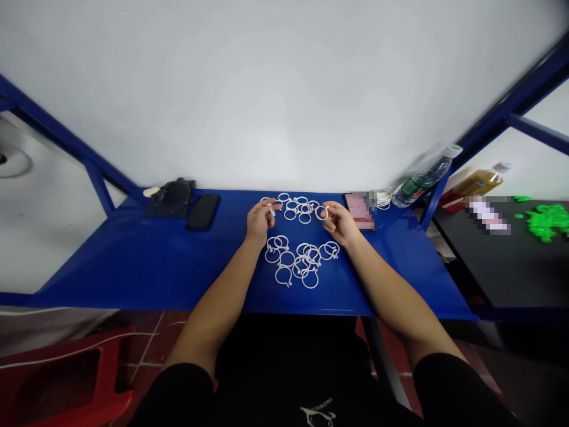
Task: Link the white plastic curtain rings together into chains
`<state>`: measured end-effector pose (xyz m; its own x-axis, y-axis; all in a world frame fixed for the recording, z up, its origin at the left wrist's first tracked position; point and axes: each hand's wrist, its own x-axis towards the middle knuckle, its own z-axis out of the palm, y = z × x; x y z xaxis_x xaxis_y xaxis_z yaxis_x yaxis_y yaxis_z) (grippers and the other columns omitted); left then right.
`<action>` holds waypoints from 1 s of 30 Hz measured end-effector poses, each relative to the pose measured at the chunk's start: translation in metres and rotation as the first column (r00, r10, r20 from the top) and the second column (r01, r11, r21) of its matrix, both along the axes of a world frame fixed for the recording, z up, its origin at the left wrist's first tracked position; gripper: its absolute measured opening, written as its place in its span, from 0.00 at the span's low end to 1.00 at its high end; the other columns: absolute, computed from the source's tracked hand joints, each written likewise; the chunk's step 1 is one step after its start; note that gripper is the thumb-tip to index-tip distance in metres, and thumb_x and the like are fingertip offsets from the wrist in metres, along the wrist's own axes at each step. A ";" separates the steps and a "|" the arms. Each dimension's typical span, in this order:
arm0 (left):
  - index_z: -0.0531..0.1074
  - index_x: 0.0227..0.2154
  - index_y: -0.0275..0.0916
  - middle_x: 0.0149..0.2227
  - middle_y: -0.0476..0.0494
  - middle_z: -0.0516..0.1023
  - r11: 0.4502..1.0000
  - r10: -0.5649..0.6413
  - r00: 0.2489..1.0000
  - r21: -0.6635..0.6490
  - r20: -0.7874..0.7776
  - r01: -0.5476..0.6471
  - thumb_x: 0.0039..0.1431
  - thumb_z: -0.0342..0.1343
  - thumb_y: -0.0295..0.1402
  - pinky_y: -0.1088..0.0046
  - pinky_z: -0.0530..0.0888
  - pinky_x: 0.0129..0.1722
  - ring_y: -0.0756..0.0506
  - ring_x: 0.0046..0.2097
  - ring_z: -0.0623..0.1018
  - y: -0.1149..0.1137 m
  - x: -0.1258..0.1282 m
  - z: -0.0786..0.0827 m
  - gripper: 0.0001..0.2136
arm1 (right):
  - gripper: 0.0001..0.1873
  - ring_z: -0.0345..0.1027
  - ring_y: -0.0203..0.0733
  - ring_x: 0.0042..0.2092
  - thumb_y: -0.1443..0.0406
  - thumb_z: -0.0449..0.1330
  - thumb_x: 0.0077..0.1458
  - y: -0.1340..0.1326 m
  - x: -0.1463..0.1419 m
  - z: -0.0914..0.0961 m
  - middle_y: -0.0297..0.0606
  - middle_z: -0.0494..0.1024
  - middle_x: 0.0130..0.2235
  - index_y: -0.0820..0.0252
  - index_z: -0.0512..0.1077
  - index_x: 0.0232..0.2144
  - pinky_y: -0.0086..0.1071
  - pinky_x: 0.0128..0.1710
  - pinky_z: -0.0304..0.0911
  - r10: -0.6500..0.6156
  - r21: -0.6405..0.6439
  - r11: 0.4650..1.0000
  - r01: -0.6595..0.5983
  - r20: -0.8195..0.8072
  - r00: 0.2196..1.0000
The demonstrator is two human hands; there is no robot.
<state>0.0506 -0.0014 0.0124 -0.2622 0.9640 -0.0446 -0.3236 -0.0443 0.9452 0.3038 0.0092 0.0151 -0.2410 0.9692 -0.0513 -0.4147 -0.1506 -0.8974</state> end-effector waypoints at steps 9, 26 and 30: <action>0.78 0.37 0.36 0.30 0.47 0.81 0.999 0.023 0.999 0.030 -0.025 -0.022 0.51 0.55 0.35 0.78 0.58 0.17 0.56 0.18 0.65 0.000 -0.001 0.001 0.13 | 0.11 0.47 0.32 0.18 0.61 0.60 0.43 0.001 0.002 -0.001 0.28 0.73 0.26 0.53 0.65 0.32 0.29 0.18 0.46 -0.014 0.007 1.000 0.013 0.043 0.999; 0.75 0.22 0.37 0.22 0.48 0.73 0.996 -0.024 0.997 0.079 -0.071 0.030 0.45 0.51 0.31 0.79 0.55 0.18 0.55 0.17 0.62 -0.002 0.003 0.001 0.08 | 0.07 0.54 0.31 0.18 0.67 0.57 0.39 0.010 0.002 -0.015 0.31 0.73 0.27 0.55 0.68 0.27 0.29 0.18 0.52 -0.157 0.062 0.986 0.154 0.053 0.986; 0.76 0.24 0.36 0.21 0.50 0.71 0.993 -0.040 0.995 0.111 -0.086 0.050 0.44 0.52 0.29 0.79 0.56 0.19 0.56 0.18 0.62 -0.004 0.006 0.001 0.07 | 0.09 0.54 0.30 0.18 0.70 0.57 0.36 0.012 0.002 -0.018 0.29 0.71 0.25 0.55 0.66 0.26 0.28 0.18 0.52 -0.191 0.103 0.977 0.187 0.027 0.981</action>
